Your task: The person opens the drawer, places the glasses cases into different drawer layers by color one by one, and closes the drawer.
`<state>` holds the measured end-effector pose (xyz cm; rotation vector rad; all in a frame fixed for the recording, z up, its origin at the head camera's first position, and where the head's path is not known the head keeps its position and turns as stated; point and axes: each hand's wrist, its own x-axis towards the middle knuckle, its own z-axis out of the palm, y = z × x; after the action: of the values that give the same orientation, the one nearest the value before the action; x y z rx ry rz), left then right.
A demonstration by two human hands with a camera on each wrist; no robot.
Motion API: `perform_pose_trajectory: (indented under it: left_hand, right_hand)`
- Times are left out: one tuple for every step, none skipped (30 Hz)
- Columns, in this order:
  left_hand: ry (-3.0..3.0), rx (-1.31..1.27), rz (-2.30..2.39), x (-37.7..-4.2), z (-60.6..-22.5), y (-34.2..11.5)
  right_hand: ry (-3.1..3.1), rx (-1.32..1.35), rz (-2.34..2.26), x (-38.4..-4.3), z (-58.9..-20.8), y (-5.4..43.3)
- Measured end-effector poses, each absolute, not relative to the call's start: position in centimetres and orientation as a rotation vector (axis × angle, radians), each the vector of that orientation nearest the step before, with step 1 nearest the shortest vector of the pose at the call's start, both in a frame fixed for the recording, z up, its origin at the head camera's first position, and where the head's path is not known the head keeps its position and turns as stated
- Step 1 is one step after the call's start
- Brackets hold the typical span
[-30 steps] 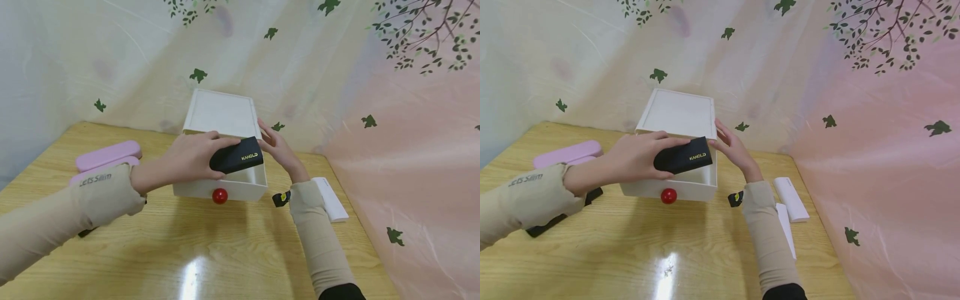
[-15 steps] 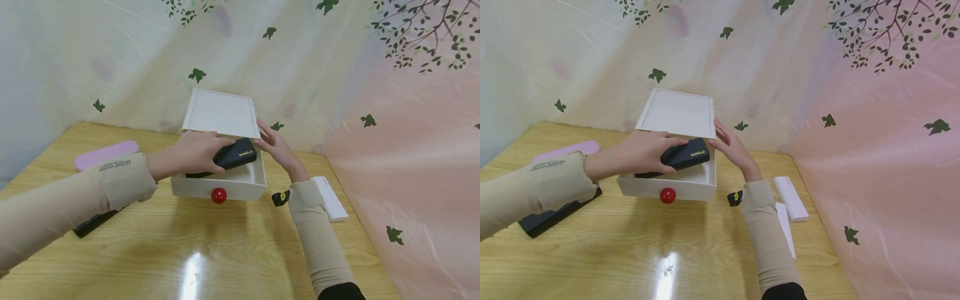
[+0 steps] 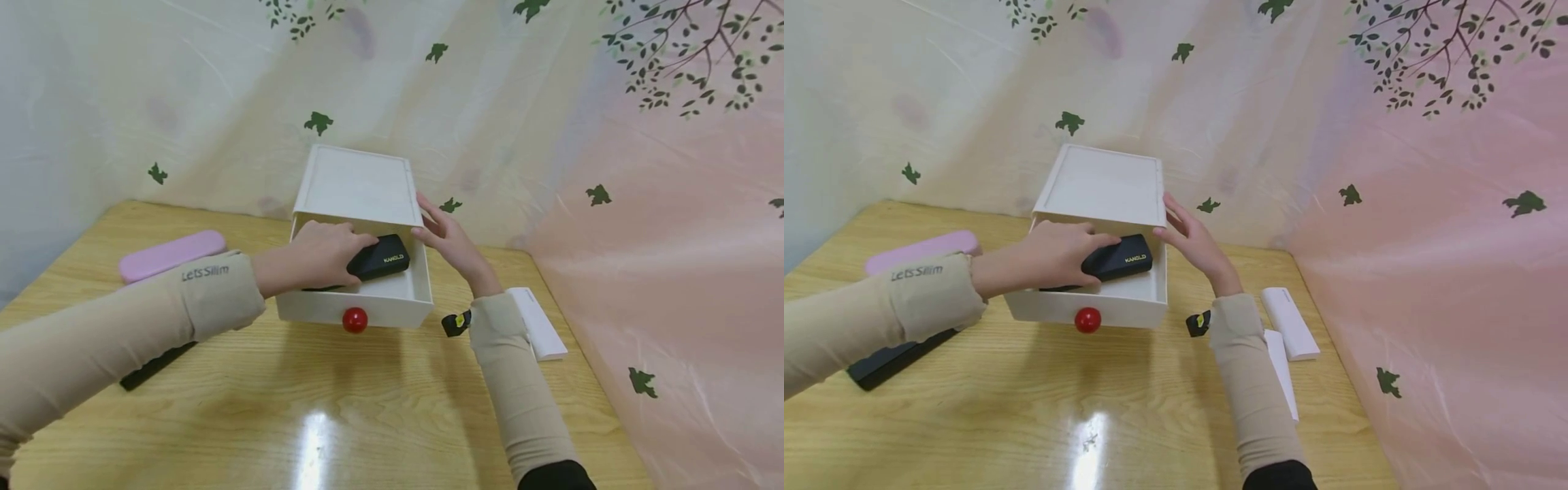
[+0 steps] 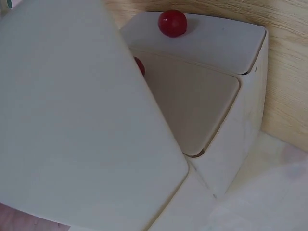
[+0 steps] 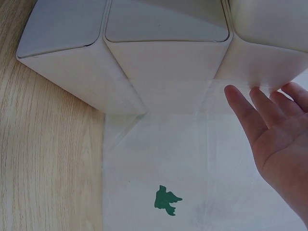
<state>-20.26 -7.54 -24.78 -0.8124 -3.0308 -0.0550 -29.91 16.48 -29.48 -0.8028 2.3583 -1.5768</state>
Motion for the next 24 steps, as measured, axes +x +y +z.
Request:
perform_pose_trajectory:
  left_hand:
    - [-3.029,-0.814,-0.057,-20.27,-24.83,-7.55]
    - [-3.029,-0.814,-0.059,-20.27,-24.87,-7.56]
    - [-3.029,-0.815,-0.062,-20.28,-24.92,-7.58]
    - [-3.03,-0.815,-0.068,-20.3,-24.97,-7.59]
    - [-3.027,-0.819,-0.07,-20.32,-25.03,-7.62]
    - [-3.024,-0.824,-0.072,-20.36,-25.11,-7.65]
    - [-3.019,-0.829,-0.072,-20.37,-25.17,-7.68]
    - [-3.016,-0.833,-0.067,-20.35,-25.22,-7.68]
    - [-3.013,-0.837,-0.059,-20.33,-25.27,-7.68]
    - [-3.007,-0.84,-0.046,-20.28,-25.28,-7.7]
    - [-3.001,-0.842,-0.026,-20.21,-25.28,-7.72]
    - [-2.995,-0.846,-0.004,-20.11,-25.25,-7.74]
    - [-2.988,-0.848,0.016,-19.98,-25.2,-7.76]
    - [-2.984,-0.851,0.036,-19.86,-25.14,-7.78]
    - [-2.976,-0.855,0.054,-19.76,-25.1,-7.81]
    - [-2.968,-0.861,0.067,-19.67,-25.04,-7.84]
    - [-2.96,-0.867,0.076,-19.62,-25.0,-7.87]
    - [-2.953,-0.875,0.078,-19.6,-24.97,-7.87]
    - [-2.949,-0.882,0.077,-19.63,-24.96,-7.87]
    - [-2.947,-0.887,0.074,-19.68,-24.96,-7.87]
    - [-2.945,-0.891,0.068,-19.76,-24.96,-7.85]
    - [-2.947,-0.892,0.062,-19.89,-25.0,-7.85]
    - [-2.95,-0.891,0.058,-20.04,-25.03,-7.84]
    - [-2.954,-0.89,0.054,-20.21,-25.07,-7.84]
  right_hand:
    - [2.358,-0.806,-1.576,-29.92,-29.47,16.46]
    - [2.357,-0.81,-1.576,-29.93,-29.45,16.45]
    - [2.355,-0.816,-1.577,-29.92,-29.41,16.44]
    - [2.354,-0.82,-1.579,-29.89,-29.36,16.42]
    - [2.355,-0.822,-1.578,-29.89,-29.34,16.41]
    - [2.356,-0.825,-1.578,-29.89,-29.32,16.42]
    - [2.357,-0.827,-1.579,-29.92,-29.33,16.41]
    - [2.354,-0.829,-1.582,-29.89,-29.32,16.41]
    - [2.355,-0.827,-1.582,-29.86,-29.3,16.41]
    - [2.353,-0.825,-1.585,-29.86,-29.31,16.39]
    - [2.353,-0.822,-1.585,-29.87,-29.33,16.37]
    - [2.353,-0.819,-1.586,-29.88,-29.35,16.35]
    - [2.351,-0.818,-1.585,-29.87,-29.36,16.33]
    - [2.353,-0.814,-1.583,-29.85,-29.36,16.31]
    - [2.353,-0.811,-1.582,-29.87,-29.37,16.3]
    - [2.353,-0.812,-1.58,-29.91,-29.41,16.3]
    - [2.356,-0.811,-1.578,-29.96,-29.45,16.31]
    - [2.356,-0.81,-1.578,-29.99,-29.47,16.33]
    - [2.358,-0.811,-1.577,-30.03,-29.5,16.36]
    - [2.359,-0.811,-1.577,-30.07,-29.52,16.38]
    - [2.357,-0.814,-1.579,-30.1,-29.55,16.41]
    - [2.357,-0.817,-1.581,-30.12,-29.57,16.42]
    - [2.355,-0.818,-1.584,-30.12,-29.57,16.45]
    - [2.352,-0.824,-1.584,-30.11,-29.58,16.48]
